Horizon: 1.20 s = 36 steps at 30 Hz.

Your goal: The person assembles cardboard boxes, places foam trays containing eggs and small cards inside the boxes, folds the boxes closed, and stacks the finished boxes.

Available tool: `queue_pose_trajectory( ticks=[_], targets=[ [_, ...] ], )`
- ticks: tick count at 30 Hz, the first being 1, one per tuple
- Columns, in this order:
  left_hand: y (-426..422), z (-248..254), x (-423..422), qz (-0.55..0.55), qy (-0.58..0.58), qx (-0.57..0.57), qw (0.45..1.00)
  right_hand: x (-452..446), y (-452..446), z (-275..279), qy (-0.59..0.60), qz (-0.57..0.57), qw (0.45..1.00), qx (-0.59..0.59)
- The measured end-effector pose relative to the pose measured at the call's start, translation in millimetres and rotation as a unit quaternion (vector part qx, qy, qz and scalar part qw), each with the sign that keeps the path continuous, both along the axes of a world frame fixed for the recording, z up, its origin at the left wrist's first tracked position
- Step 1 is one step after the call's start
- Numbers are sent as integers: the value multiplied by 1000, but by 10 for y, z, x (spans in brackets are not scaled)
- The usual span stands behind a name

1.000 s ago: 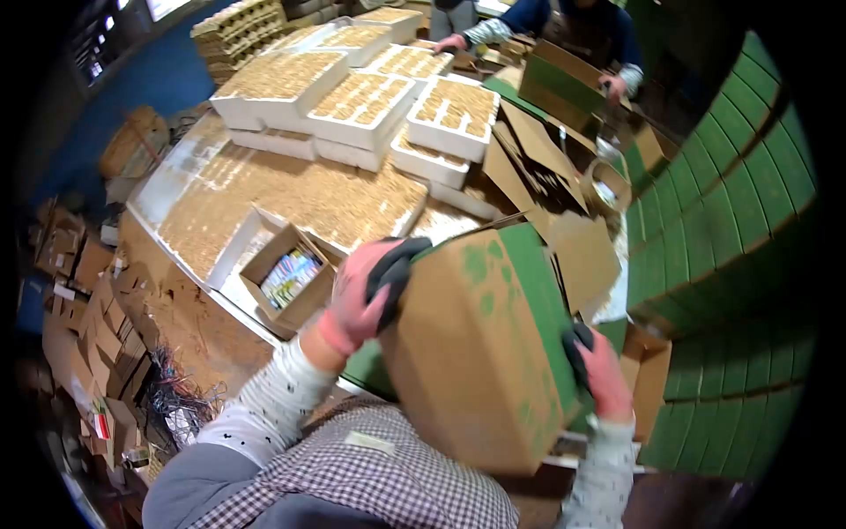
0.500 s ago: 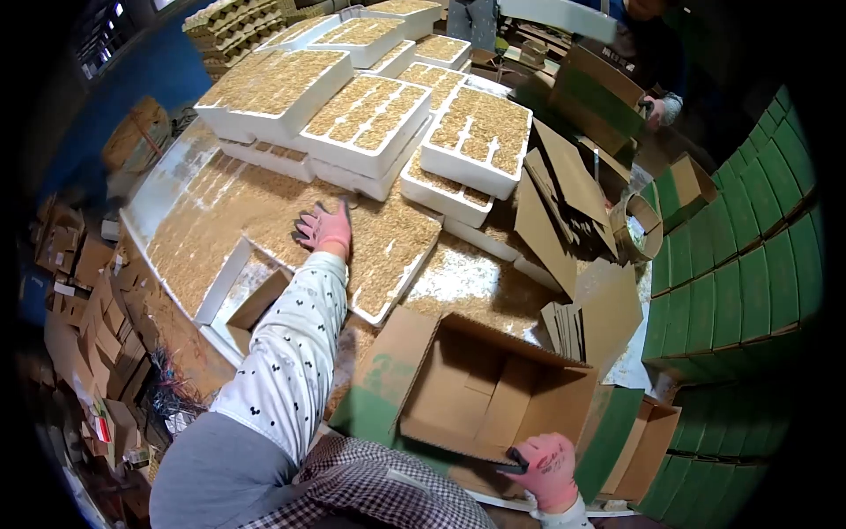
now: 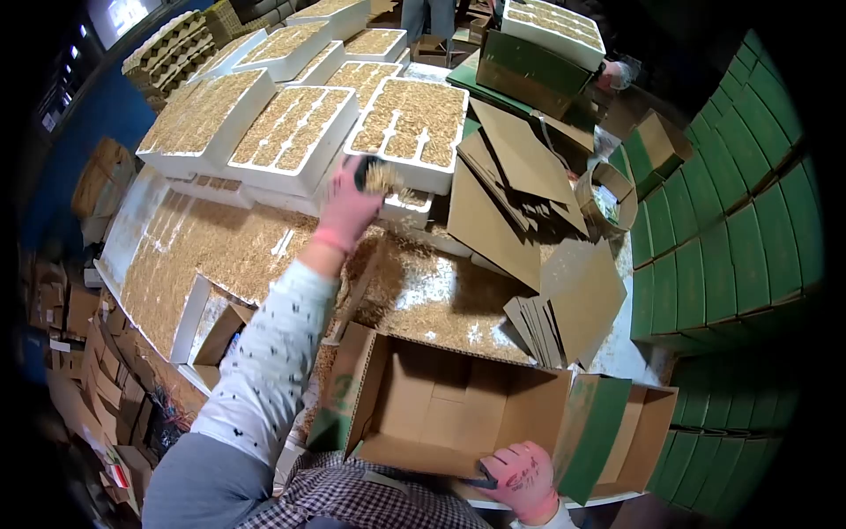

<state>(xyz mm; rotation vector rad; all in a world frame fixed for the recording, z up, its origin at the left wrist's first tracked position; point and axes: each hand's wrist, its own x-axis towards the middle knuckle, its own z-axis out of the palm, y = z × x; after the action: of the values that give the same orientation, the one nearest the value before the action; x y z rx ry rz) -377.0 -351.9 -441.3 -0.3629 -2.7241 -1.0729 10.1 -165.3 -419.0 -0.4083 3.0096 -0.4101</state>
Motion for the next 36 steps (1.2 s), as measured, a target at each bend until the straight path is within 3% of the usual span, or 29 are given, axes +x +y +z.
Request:
queue_pose_trajectory(
  ticks=[1, 3, 4, 5, 7, 12, 15, 16, 17, 18, 20, 23, 25, 27, 28, 29, 31, 32, 33, 34, 36],
  targets=[
    [54, 67, -170, -7, -16, 18, 1000, -20, 17, 17, -4, 7, 1000, 4],
    [263, -45, -293, 175, 119, -73, 975, 2, 38, 15, -3, 13, 1000, 7],
    [325, -139, -321, 207, -22, 28, 978, 28, 45, -8, 0, 13, 1000, 5],
    [387, -229, -347, 258, -154, 116, 947, 27, 56, -23, 4, 11, 1000, 4],
    [718, -360, -363, 331, -281, 160, 887, 11, 44, -14, 20, 10, 999, -24],
    [1053, -317, -630, 369, -313, 129, 865, 69, 111, -31, 5, 9, 1000, -23],
    [900, -221, -579, 328, -349, 113, 871, 30, 119, -18, 6, 17, 1000, -21],
    [792, -556, -725, 302, -352, 115, 879, 16, 112, -14, 18, 12, 999, -28],
    [611, -452, -493, 242, -334, 193, 890, 23, 111, -13, 27, 7, 999, -36],
    [474, -214, -131, 196, -356, 307, 861, 38, 127, -31, 26, 9, 999, -42],
    [299, -872, -225, 156, -345, 426, 821, 56, 148, -74, 27, 10, 998, -56],
    [259, -625, 213, 62, -375, 504, 776, 33, 113, -23, 23, 15, 999, -44],
    [214, -727, 140, 24, -347, 583, 734, 51, 87, 25, 13, 17, 999, -35],
    [31, -156, 272, -62, -395, 656, 640, 53, 85, 33, 42, 17, 998, -42],
    [-66, 67, 405, -63, -381, 636, 668, 54, 60, 193, -17, 15, 999, -43],
    [-265, 62, 435, -36, -341, 566, 750, 57, 86, 243, 14, 30, 998, -44],
    [-516, 464, 846, -97, -308, 563, 761, 105, 128, 278, 79, 58, 994, -49],
    [-648, 570, 1031, -115, -321, 577, 742, 181, 218, 152, 39, 29, 992, -118],
    [-791, 596, 1190, -131, -338, 591, 721, 237, 351, -137, 49, 7, 970, -239],
    [-962, 481, 1267, -203, -354, 594, 693, 130, 173, 68, -6, -113, 847, -519],
    [-1083, 388, 1567, -189, -393, 535, 724, 23, 193, -25, 16, -201, 645, -737]
  ],
)
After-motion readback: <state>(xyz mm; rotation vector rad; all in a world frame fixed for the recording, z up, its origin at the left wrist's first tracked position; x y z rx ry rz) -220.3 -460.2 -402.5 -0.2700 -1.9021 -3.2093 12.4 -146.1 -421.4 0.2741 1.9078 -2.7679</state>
